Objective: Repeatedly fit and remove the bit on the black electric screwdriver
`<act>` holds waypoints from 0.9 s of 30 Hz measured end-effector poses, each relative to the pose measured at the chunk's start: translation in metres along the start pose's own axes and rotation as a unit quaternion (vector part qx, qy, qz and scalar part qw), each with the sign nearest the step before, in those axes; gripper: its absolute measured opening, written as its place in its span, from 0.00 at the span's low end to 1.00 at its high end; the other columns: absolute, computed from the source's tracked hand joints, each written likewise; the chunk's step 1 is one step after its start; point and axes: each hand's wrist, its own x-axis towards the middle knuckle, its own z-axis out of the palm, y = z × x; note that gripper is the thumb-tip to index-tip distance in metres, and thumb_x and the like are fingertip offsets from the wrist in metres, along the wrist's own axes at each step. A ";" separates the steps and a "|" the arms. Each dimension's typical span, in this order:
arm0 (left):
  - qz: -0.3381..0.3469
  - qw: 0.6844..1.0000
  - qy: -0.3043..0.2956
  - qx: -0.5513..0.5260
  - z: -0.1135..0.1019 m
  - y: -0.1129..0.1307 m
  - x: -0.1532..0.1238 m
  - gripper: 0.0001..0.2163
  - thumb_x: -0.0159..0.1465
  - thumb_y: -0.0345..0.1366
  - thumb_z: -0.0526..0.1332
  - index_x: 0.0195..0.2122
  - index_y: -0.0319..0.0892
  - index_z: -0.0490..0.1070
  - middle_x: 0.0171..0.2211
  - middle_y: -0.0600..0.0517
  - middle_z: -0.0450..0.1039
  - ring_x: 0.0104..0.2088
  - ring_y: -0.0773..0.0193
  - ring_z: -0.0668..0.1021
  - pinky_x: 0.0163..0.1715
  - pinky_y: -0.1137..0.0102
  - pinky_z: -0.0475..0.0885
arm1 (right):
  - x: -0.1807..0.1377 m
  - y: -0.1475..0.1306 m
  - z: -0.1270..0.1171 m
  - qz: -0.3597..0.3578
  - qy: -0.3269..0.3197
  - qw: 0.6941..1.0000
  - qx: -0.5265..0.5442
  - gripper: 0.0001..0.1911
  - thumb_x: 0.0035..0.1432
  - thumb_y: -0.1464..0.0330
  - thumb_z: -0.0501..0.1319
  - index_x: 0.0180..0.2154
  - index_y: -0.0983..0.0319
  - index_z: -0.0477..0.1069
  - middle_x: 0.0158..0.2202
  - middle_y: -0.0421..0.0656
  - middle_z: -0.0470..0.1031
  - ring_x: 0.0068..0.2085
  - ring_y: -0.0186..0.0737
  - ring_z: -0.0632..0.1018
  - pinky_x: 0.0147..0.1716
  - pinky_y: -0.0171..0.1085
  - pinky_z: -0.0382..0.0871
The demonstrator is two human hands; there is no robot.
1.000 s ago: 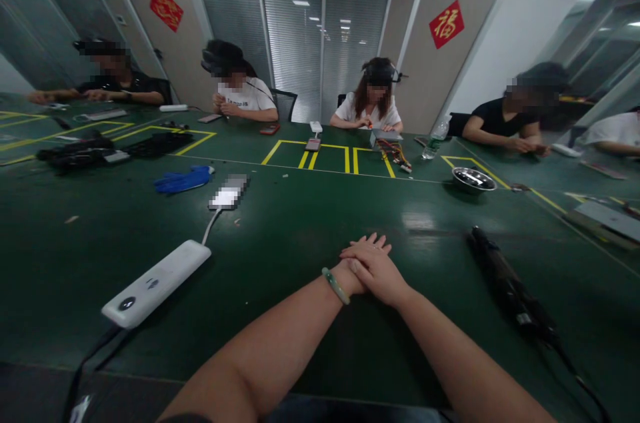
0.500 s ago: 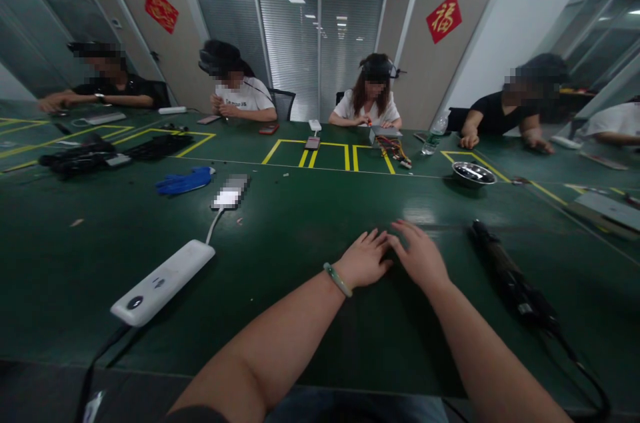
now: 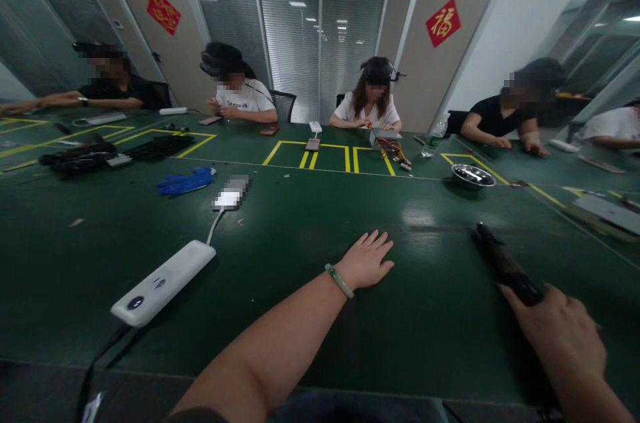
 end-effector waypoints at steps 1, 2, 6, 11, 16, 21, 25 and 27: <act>-0.001 1.000 0.000 0.000 0.000 0.000 0.000 0.27 0.70 0.49 0.42 0.67 0.43 0.50 0.69 0.50 0.45 0.68 0.56 0.49 0.66 0.58 0.46 | 0.000 0.001 0.000 0.006 -0.008 1.000 -0.004 0.50 0.48 0.36 0.50 0.59 0.67 0.63 0.47 0.68 0.68 0.49 0.72 0.71 0.41 0.58 0.65; -0.001 1.000 -0.001 0.001 -0.001 0.001 -0.001 0.27 0.70 0.49 0.42 0.67 0.43 0.50 0.69 0.49 0.45 0.68 0.56 0.49 0.66 0.58 0.46 | 0.001 0.003 0.000 0.006 -0.013 1.000 -0.004 0.48 0.49 0.37 0.50 0.58 0.66 0.65 0.45 0.67 0.69 0.47 0.71 0.72 0.40 0.57 0.66; 0.003 1.000 -0.005 -0.001 -0.003 0.002 -0.001 0.27 0.71 0.49 0.41 0.67 0.43 0.49 0.69 0.50 0.44 0.68 0.56 0.48 0.66 0.57 0.46 | 0.011 0.012 0.001 -0.018 -0.027 0.999 0.021 0.42 0.51 0.39 0.51 0.53 0.63 0.70 0.42 0.66 0.71 0.40 0.66 0.75 0.34 0.56 0.66; -0.002 1.000 -0.001 -0.011 -0.002 0.000 0.001 0.27 0.71 0.49 0.43 0.67 0.45 0.49 0.69 0.50 0.46 0.68 0.57 0.49 0.66 0.57 0.47 | 0.024 0.023 -0.001 -0.017 -0.065 0.996 0.066 0.38 0.52 0.39 0.51 0.45 0.63 0.74 0.41 0.60 0.73 0.38 0.62 0.77 0.32 0.52 0.68; 0.002 0.998 0.056 -0.018 -0.010 0.005 0.003 0.28 0.70 0.49 0.47 0.68 0.44 0.46 0.68 0.48 0.46 0.68 0.57 0.49 0.65 0.58 0.51 | 0.009 -0.011 -0.017 -0.089 -0.054 0.990 0.099 0.35 0.53 0.42 0.54 0.46 0.63 0.73 0.44 0.54 0.74 0.41 0.55 0.76 0.35 0.46 0.69; 0.078 0.990 0.121 0.001 -0.028 0.022 0.001 0.36 0.66 0.51 0.54 0.69 0.45 0.39 0.69 0.49 0.42 0.69 0.58 0.45 0.67 0.58 0.47 | -0.024 -0.086 -0.035 -0.275 -0.042 0.954 0.108 0.26 0.57 0.49 0.57 0.48 0.60 0.72 0.45 0.48 0.73 0.42 0.47 0.76 0.42 0.43 0.68; 0.138 0.983 0.120 0.013 -0.034 0.030 -0.001 0.40 0.63 0.56 0.56 0.69 0.43 0.40 0.69 0.48 0.45 0.69 0.59 0.46 0.67 0.60 0.45 | -0.043 -0.154 -0.026 -0.435 -0.071 0.886 0.140 0.25 0.57 0.54 0.61 0.51 0.61 0.70 0.48 0.50 0.73 0.48 0.49 0.74 0.50 0.46 0.67; 0.133 0.984 0.117 0.015 -0.033 0.031 -0.001 0.40 0.62 0.59 0.55 0.69 0.44 0.42 0.68 0.48 0.48 0.68 0.58 0.50 0.66 0.60 0.47 | -0.048 -0.184 -0.012 -0.498 -0.080 0.849 0.157 0.29 0.56 0.56 0.62 0.56 0.64 0.66 0.54 0.54 0.69 0.55 0.52 0.70 0.56 0.50 0.63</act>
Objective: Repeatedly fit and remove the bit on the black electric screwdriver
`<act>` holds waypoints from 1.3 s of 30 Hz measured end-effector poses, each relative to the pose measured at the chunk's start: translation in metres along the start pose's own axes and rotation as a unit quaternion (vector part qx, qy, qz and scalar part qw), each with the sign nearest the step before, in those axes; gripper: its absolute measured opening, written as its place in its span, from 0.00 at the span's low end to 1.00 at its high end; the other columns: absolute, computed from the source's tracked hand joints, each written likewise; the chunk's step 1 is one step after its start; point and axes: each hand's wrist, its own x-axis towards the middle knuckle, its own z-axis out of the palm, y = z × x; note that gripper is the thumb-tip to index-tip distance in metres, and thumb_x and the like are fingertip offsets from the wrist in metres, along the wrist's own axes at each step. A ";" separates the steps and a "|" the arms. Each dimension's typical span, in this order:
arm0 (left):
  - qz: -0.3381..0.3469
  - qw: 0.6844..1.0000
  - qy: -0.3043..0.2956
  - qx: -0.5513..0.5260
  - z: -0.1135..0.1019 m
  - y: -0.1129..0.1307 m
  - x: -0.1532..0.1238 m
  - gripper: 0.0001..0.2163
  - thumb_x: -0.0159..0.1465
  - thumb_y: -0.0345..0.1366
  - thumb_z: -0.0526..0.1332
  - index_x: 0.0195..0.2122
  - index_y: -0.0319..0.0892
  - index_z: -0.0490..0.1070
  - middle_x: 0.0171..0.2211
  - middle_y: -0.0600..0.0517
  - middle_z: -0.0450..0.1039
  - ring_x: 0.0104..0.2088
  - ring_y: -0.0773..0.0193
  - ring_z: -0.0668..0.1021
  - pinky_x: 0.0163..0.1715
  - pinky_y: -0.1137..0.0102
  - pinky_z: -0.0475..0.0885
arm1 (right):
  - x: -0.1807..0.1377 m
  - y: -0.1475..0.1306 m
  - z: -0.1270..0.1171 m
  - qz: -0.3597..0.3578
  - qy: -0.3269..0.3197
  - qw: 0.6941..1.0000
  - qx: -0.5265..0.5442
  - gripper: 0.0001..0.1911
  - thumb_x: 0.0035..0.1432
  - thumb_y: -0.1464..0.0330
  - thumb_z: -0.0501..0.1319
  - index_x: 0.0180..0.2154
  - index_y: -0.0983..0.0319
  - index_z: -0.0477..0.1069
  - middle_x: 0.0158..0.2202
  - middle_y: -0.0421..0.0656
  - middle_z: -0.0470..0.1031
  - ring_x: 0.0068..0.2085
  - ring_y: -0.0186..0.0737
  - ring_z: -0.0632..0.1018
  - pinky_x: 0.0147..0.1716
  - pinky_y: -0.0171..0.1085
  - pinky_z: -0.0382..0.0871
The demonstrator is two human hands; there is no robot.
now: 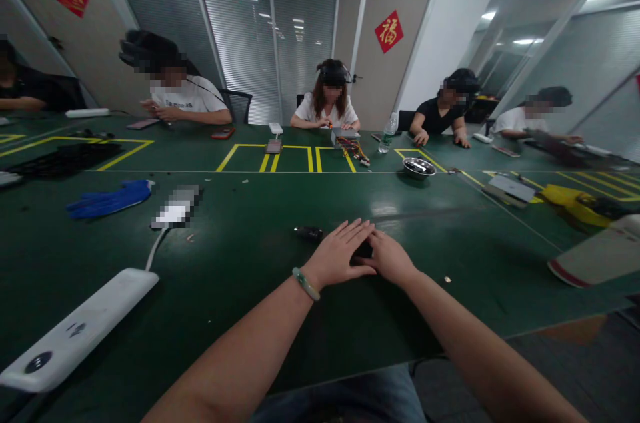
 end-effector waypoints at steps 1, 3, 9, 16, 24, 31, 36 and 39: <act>-0.013 1.000 0.000 0.002 0.001 -0.001 -0.001 0.39 0.63 0.59 0.54 0.69 0.45 0.43 0.68 0.48 0.49 0.68 0.58 0.53 0.66 0.60 0.49 | 0.011 -0.004 0.011 -0.035 -0.004 0.999 0.014 0.30 0.57 0.59 0.62 0.58 0.65 0.64 0.57 0.55 0.67 0.58 0.52 0.68 0.58 0.51 0.60; -0.055 0.998 0.011 0.009 0.002 -0.003 -0.002 0.32 0.67 0.55 0.49 0.68 0.46 0.45 0.67 0.49 0.52 0.66 0.60 0.58 0.64 0.61 0.54 | 0.029 -0.011 0.031 -0.095 -0.006 0.994 0.045 0.28 0.59 0.65 0.58 0.60 0.66 0.61 0.60 0.55 0.64 0.61 0.49 0.65 0.62 0.51 0.56; -0.139 0.989 0.052 0.017 0.008 -0.015 -0.003 0.22 0.73 0.42 0.41 0.66 0.44 0.52 0.64 0.50 0.60 0.61 0.62 0.66 0.60 0.64 0.63 | 0.055 -0.021 0.042 -0.149 -0.021 0.985 0.079 0.26 0.54 0.70 0.61 0.56 0.66 0.67 0.56 0.52 0.70 0.59 0.48 0.66 0.62 0.49 0.55; -0.124 0.991 0.040 -0.001 0.009 -0.017 -0.003 0.18 0.69 0.37 0.49 0.59 0.44 0.64 0.58 0.50 0.68 0.56 0.61 0.71 0.57 0.64 0.65 | -0.006 0.018 -0.034 0.148 -0.048 0.986 0.063 0.28 0.54 0.51 0.62 0.52 0.60 0.70 0.48 0.50 0.74 0.43 0.46 0.77 0.42 0.44 0.70; -0.085 0.996 -0.018 0.007 0.010 -0.012 0.003 0.12 0.65 0.39 0.58 0.49 0.46 0.70 0.49 0.51 0.74 0.50 0.58 0.74 0.52 0.61 0.67 | -0.075 0.023 -0.054 0.285 -0.130 0.946 0.088 0.21 0.53 0.47 0.60 0.35 0.57 0.77 0.34 0.43 0.79 0.33 0.42 0.78 0.28 0.36 0.65; -0.082 0.996 -0.033 0.022 0.015 -0.009 0.002 0.09 0.65 0.37 0.58 0.46 0.46 0.69 0.45 0.53 0.73 0.46 0.60 0.73 0.48 0.64 0.66 | -0.069 0.000 -0.039 0.305 -0.037 0.951 -0.022 0.10 0.57 0.61 0.59 0.32 0.57 0.77 0.31 0.42 0.78 0.32 0.41 0.77 0.29 0.37 0.63; -0.085 0.995 -0.026 0.036 0.019 -0.011 0.003 0.07 0.65 0.39 0.59 0.43 0.47 0.70 0.42 0.53 0.73 0.43 0.60 0.73 0.44 0.64 0.66 | -0.065 -0.014 -0.032 0.233 0.038 0.972 -0.012 0.10 0.62 0.63 0.56 0.38 0.56 0.76 0.36 0.39 0.77 0.36 0.38 0.76 0.36 0.35 0.65; -0.090 0.995 -0.027 0.039 0.020 -0.012 0.005 0.07 0.65 0.40 0.59 0.42 0.47 0.70 0.42 0.53 0.73 0.43 0.59 0.73 0.43 0.65 0.66 | -0.053 -0.018 -0.026 0.206 0.028 0.978 0.008 0.09 0.61 0.63 0.58 0.38 0.56 0.76 0.36 0.39 0.77 0.37 0.37 0.76 0.37 0.35 0.65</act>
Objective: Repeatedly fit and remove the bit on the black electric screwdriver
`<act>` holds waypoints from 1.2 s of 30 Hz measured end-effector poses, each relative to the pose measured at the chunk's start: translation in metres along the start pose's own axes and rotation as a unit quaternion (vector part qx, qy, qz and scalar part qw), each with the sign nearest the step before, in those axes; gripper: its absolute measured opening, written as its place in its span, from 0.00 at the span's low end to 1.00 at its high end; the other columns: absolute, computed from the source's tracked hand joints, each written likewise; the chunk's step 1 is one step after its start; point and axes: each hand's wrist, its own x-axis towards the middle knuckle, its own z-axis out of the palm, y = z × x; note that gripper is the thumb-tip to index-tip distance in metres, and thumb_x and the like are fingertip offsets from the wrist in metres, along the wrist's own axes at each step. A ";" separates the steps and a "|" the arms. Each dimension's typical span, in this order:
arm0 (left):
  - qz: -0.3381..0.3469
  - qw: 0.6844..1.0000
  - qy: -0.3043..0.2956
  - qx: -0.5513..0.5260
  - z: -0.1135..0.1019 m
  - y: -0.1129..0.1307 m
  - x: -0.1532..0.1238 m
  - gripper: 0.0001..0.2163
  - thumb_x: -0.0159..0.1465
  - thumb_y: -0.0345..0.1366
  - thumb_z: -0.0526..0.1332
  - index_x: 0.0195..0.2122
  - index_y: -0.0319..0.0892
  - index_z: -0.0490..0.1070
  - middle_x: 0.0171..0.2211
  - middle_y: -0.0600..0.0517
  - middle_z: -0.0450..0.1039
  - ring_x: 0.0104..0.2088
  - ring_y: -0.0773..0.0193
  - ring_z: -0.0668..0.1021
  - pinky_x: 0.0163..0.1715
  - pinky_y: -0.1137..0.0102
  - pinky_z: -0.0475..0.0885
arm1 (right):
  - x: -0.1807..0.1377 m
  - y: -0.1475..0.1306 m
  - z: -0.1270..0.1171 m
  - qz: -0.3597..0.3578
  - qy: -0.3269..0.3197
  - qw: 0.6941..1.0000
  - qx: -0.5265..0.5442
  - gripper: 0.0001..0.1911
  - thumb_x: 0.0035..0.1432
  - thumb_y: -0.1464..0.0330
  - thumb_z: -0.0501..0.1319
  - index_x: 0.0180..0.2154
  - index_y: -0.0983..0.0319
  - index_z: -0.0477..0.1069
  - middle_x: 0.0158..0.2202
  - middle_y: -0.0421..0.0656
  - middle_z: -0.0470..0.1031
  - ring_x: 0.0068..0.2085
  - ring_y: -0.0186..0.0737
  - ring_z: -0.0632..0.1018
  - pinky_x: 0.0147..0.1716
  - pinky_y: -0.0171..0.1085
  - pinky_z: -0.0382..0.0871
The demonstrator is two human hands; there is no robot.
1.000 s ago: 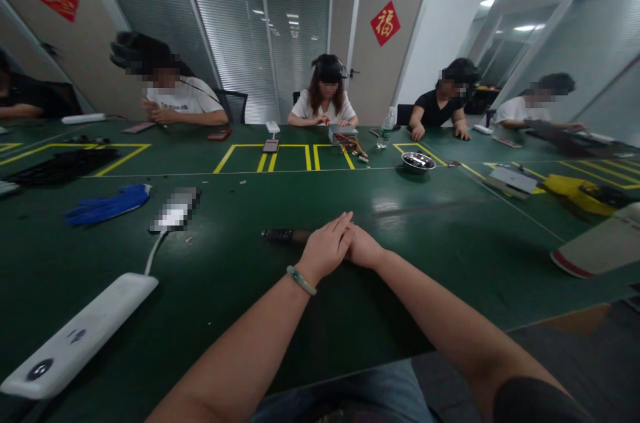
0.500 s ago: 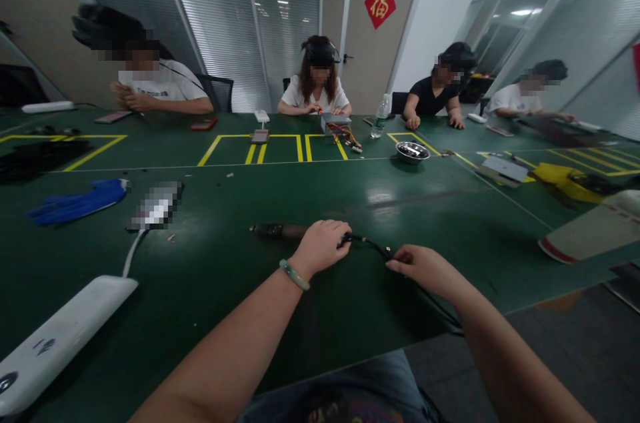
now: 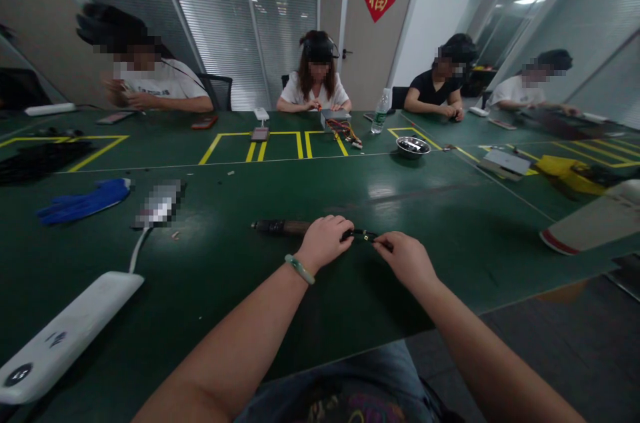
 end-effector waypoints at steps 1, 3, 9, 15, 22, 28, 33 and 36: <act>-0.002 1.000 -0.001 0.000 0.000 0.000 0.000 0.07 0.65 0.41 0.59 0.42 0.47 0.70 0.41 0.53 0.73 0.43 0.60 0.73 0.42 0.65 0.66 | 0.004 -0.002 0.002 -0.005 -0.001 1.000 -0.003 0.09 0.61 0.64 0.58 0.38 0.57 0.76 0.36 0.39 0.77 0.37 0.37 0.76 0.37 0.35 0.65; -0.003 1.000 -0.004 -0.002 0.001 0.000 0.001 0.07 0.65 0.42 0.59 0.42 0.47 0.71 0.41 0.53 0.73 0.43 0.60 0.73 0.42 0.65 0.66 | 0.011 -0.007 0.007 -0.017 -0.002 1.000 -0.017 0.09 0.62 0.64 0.58 0.38 0.57 0.76 0.37 0.40 0.77 0.37 0.37 0.76 0.37 0.35 0.65; -0.006 1.000 -0.001 -0.007 0.001 0.000 0.001 0.08 0.66 0.42 0.59 0.42 0.47 0.72 0.42 0.53 0.74 0.43 0.60 0.73 0.43 0.66 0.66 | 0.020 -0.011 0.015 -0.047 -0.021 0.997 -0.061 0.10 0.63 0.64 0.57 0.38 0.58 0.76 0.38 0.42 0.76 0.36 0.37 0.76 0.37 0.35 0.65; -0.005 1.000 -0.001 -0.010 0.001 -0.001 0.002 0.08 0.65 0.42 0.60 0.41 0.47 0.72 0.41 0.54 0.74 0.42 0.60 0.73 0.42 0.66 0.66 | 0.024 -0.011 0.015 -0.071 -0.017 0.994 -0.082 0.08 0.62 0.66 0.57 0.37 0.59 0.75 0.37 0.41 0.76 0.35 0.37 0.75 0.37 0.35 0.64; -0.001 1.000 0.000 -0.006 0.003 -0.002 0.003 0.07 0.65 0.42 0.61 0.42 0.47 0.72 0.41 0.54 0.74 0.42 0.61 0.73 0.42 0.66 0.66 | 0.028 -0.016 0.016 -0.091 -0.025 0.991 -0.100 0.07 0.62 0.66 0.57 0.35 0.59 0.73 0.37 0.41 0.75 0.35 0.36 0.75 0.36 0.34 0.63; -0.003 1.000 0.007 -0.007 0.004 -0.004 0.003 0.07 0.64 0.43 0.62 0.41 0.48 0.71 0.40 0.55 0.74 0.41 0.60 0.73 0.42 0.66 0.66 | 0.023 -0.030 0.020 -0.064 -0.011 0.984 -0.165 0.07 0.64 0.68 0.54 0.36 0.60 0.71 0.37 0.43 0.74 0.34 0.38 0.74 0.32 0.35 0.62; -0.010 1.000 -0.001 -0.006 0.003 -0.001 0.003 0.07 0.64 0.42 0.62 0.41 0.47 0.71 0.40 0.54 0.74 0.42 0.60 0.74 0.42 0.66 0.66 | 0.021 -0.041 0.024 -0.043 -0.013 0.982 -0.181 0.07 0.64 0.71 0.53 0.37 0.62 0.69 0.37 0.44 0.73 0.34 0.39 0.75 0.32 0.35 0.62; -0.019 1.000 -0.007 -0.002 0.003 0.001 0.003 0.08 0.65 0.42 0.61 0.41 0.46 0.71 0.40 0.53 0.74 0.41 0.60 0.74 0.41 0.66 0.66 | 0.020 -0.043 0.025 -0.028 -0.018 0.984 -0.177 0.07 0.65 0.71 0.53 0.37 0.62 0.69 0.38 0.45 0.73 0.34 0.38 0.75 0.32 0.34 0.62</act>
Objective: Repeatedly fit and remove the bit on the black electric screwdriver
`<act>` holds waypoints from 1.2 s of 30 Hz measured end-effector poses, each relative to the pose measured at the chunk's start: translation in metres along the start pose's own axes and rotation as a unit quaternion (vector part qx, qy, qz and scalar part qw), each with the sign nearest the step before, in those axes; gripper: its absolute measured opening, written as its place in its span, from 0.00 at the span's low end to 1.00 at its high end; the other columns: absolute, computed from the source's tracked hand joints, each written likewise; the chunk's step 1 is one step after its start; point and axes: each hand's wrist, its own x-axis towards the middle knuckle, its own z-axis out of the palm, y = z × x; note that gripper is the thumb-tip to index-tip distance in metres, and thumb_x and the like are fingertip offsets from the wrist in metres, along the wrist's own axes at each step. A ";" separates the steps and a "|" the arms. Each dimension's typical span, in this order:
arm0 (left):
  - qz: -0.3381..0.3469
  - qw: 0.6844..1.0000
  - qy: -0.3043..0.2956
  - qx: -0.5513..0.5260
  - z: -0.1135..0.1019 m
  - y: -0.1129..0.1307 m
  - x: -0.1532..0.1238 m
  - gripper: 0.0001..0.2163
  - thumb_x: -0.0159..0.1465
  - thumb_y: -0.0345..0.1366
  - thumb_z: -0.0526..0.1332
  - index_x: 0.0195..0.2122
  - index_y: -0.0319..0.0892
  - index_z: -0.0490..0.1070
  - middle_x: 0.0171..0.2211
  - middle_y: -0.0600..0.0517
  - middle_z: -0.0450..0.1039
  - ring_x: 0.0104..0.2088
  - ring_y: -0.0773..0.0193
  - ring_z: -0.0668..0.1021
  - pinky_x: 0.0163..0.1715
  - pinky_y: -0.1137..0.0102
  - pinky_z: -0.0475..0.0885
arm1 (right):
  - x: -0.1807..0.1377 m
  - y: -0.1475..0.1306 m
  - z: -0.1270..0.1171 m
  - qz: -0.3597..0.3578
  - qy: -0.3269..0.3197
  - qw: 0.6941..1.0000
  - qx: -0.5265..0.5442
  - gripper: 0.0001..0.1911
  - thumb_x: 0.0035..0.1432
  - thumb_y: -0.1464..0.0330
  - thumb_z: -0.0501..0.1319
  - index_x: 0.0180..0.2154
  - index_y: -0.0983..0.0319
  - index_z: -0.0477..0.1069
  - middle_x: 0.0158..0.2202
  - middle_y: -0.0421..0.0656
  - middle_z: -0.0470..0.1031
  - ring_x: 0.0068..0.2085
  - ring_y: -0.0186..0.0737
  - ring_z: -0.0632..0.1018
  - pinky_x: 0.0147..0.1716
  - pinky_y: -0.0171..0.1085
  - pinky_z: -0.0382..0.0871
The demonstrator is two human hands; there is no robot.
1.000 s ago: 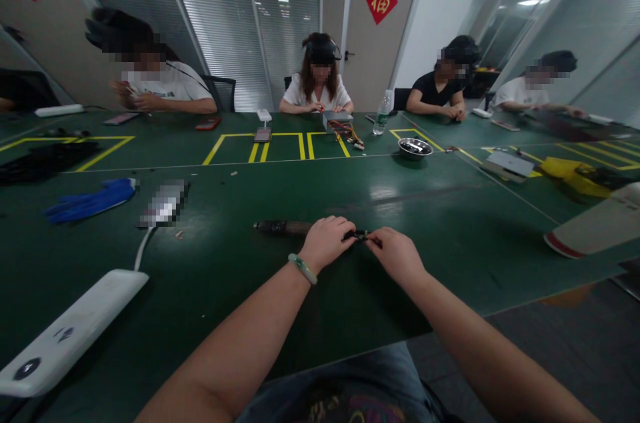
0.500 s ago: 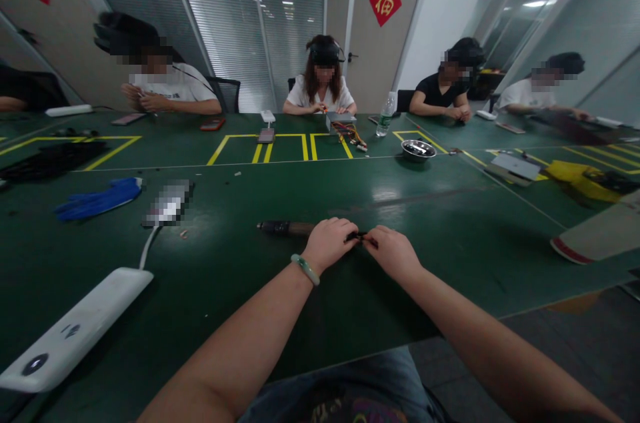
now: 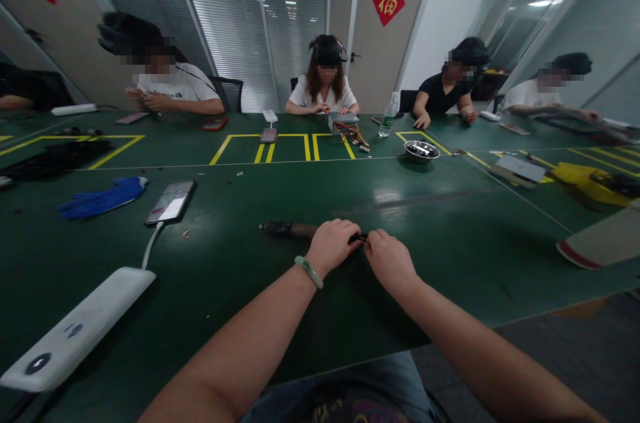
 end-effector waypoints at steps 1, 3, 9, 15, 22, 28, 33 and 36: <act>-0.002 1.000 -0.001 0.001 0.000 0.001 0.000 0.08 0.65 0.42 0.61 0.41 0.46 0.71 0.40 0.53 0.74 0.41 0.60 0.74 0.41 0.66 0.66 | 0.000 0.000 0.000 0.006 -0.001 1.000 0.000 0.07 0.65 0.71 0.53 0.37 0.62 0.69 0.38 0.45 0.73 0.34 0.39 0.75 0.32 0.34 0.62; -0.005 1.000 0.000 0.002 0.001 0.001 0.000 0.07 0.65 0.42 0.61 0.40 0.46 0.71 0.39 0.53 0.74 0.41 0.60 0.73 0.40 0.66 0.66 | 0.001 0.000 0.001 0.011 -0.003 1.000 0.001 0.06 0.64 0.70 0.53 0.37 0.62 0.69 0.37 0.45 0.73 0.34 0.39 0.75 0.32 0.35 0.62; -0.007 1.000 0.001 0.003 0.001 0.002 0.002 0.08 0.64 0.42 0.61 0.41 0.46 0.70 0.40 0.53 0.74 0.41 0.60 0.74 0.40 0.65 0.67 | 0.009 0.015 0.002 -0.033 -0.015 0.999 0.018 0.08 0.65 0.70 0.53 0.37 0.62 0.70 0.38 0.46 0.74 0.35 0.39 0.75 0.35 0.35 0.64; -0.009 1.000 -0.001 0.003 0.001 0.002 0.002 0.07 0.64 0.41 0.61 0.41 0.46 0.70 0.40 0.53 0.74 0.42 0.59 0.74 0.41 0.64 0.67 | 0.016 0.034 0.011 -0.116 0.012 0.993 0.008 0.11 0.66 0.68 0.52 0.36 0.61 0.72 0.39 0.46 0.75 0.39 0.39 0.76 0.42 0.37 0.66; 0.006 1.000 0.005 0.002 -0.002 0.001 -0.003 0.10 0.63 0.40 0.62 0.44 0.45 0.69 0.43 0.51 0.73 0.45 0.58 0.74 0.45 0.63 0.68 | 0.027 0.042 0.022 -0.162 -0.008 0.987 0.015 0.09 0.65 0.70 0.51 0.43 0.64 0.68 0.43 0.48 0.77 0.44 0.41 0.77 0.44 0.38 0.67; 0.049 0.998 0.024 -0.009 -0.007 0.002 -0.005 0.14 0.63 0.36 0.62 0.49 0.45 0.66 0.52 0.51 0.71 0.57 0.60 0.68 0.63 0.61 0.55 | 0.038 0.045 0.020 -0.144 -0.019 0.989 0.024 0.05 0.65 0.69 0.53 0.40 0.61 0.67 0.38 0.44 0.77 0.40 0.39 0.77 0.38 0.34 0.65; 0.051 0.998 0.040 -0.019 -0.015 -0.001 -0.009 0.16 0.65 0.35 0.59 0.54 0.46 0.64 0.58 0.51 0.66 0.62 0.62 0.63 0.66 0.60 0.51 | 0.061 0.071 0.019 -0.084 -0.003 0.996 0.020 0.08 0.65 0.66 0.52 0.40 0.61 0.68 0.38 0.46 0.77 0.39 0.41 0.78 0.35 0.35 0.64; 0.039 0.998 0.039 -0.023 -0.019 -0.002 -0.011 0.15 0.66 0.35 0.57 0.54 0.46 0.64 0.59 0.51 0.66 0.63 0.63 0.63 0.65 0.60 0.52 | 0.055 0.121 0.017 0.016 -0.009 1.000 0.019 0.11 0.63 0.62 0.53 0.39 0.59 0.70 0.35 0.46 0.77 0.35 0.44 0.78 0.31 0.37 0.63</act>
